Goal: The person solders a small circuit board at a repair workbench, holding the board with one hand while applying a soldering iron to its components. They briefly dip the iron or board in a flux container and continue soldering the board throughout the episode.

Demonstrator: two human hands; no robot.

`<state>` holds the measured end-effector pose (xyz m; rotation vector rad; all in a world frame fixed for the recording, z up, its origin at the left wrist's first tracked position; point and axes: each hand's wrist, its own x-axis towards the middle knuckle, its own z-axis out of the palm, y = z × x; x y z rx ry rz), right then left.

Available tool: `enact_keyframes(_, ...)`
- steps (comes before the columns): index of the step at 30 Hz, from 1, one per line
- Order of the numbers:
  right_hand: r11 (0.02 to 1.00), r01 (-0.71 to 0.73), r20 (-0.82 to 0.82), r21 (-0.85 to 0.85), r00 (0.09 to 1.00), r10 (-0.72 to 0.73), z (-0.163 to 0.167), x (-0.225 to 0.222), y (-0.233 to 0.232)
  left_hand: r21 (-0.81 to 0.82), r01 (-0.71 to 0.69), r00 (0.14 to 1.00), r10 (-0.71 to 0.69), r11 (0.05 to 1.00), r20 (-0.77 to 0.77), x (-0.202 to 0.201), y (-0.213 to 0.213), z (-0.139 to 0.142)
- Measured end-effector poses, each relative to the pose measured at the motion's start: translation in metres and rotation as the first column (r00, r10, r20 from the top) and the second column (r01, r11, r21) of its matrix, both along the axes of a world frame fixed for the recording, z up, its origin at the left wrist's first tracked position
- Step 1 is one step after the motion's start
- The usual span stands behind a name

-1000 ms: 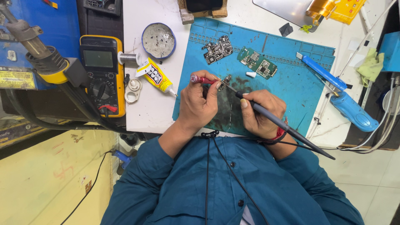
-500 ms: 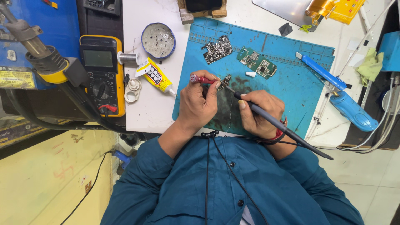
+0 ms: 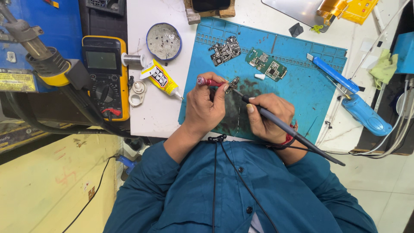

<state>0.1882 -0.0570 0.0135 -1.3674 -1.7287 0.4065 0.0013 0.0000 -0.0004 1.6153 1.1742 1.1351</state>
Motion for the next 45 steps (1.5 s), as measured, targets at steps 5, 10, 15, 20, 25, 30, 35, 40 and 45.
enact_keyframes(5, 1.000, -0.005, 0.004, 0.003, 1.000, 0.005, 0.0002, 0.0010, 0.0007, -0.005, 0.004, 1.000, -0.004, 1.000, 0.014, 0.0001, 0.0000, 0.0001)
enact_keyframes(10, 1.000, 0.011, 0.007, 0.003, 1.000, -0.011, 0.0002, -0.0003, 0.0005, -0.018, 0.005, 1.000, -0.005, 1.000, 0.012, -0.0001, -0.0005, 0.0000)
enact_keyframes(15, 1.000, -0.021, 0.005, 0.015, 1.000, 0.021, -0.0001, -0.0005, 0.0012, -0.048, 0.001, 1.000, 0.000, 0.999, 0.012, 0.0001, -0.0008, -0.0001)
enact_keyframes(20, 0.999, -0.031, 0.003, 0.013, 1.000, 0.031, -0.0003, -0.0001, 0.0015, -0.004, 0.005, 1.000, -0.005, 1.000, 0.028, 0.0003, -0.0001, 0.0002)
enact_keyframes(25, 0.999, -0.034, -0.006, 0.019, 0.999, 0.034, -0.0006, 0.0000, 0.0017, -0.036, 0.003, 1.000, -0.003, 0.999, 0.000, 0.0001, -0.0006, 0.0008)
enact_keyframes(30, 1.000, -0.014, -0.012, 0.006, 1.000, 0.014, -0.0005, -0.0003, 0.0017, 0.001, 0.011, 1.000, -0.011, 1.000, 0.011, -0.0001, 0.0001, 0.0016)
enact_keyframes(35, 0.999, -0.031, -0.015, 0.018, 0.999, 0.031, -0.0013, 0.0003, 0.0015, -0.005, 0.006, 1.000, -0.006, 1.000, 0.003, -0.0002, -0.0002, 0.0016)
enact_keyframes(40, 0.999, -0.038, -0.012, 0.028, 0.999, 0.038, -0.0018, -0.0004, 0.0015, -0.027, 0.007, 1.000, -0.007, 1.000, 0.008, -0.0003, -0.0009, 0.0013)
enact_keyframes(45, 0.999, -0.045, -0.017, 0.027, 0.999, 0.045, -0.0009, -0.0003, 0.0019, 0.011, 0.008, 1.000, -0.008, 1.000, 0.026, 0.0000, -0.0004, 0.0007)
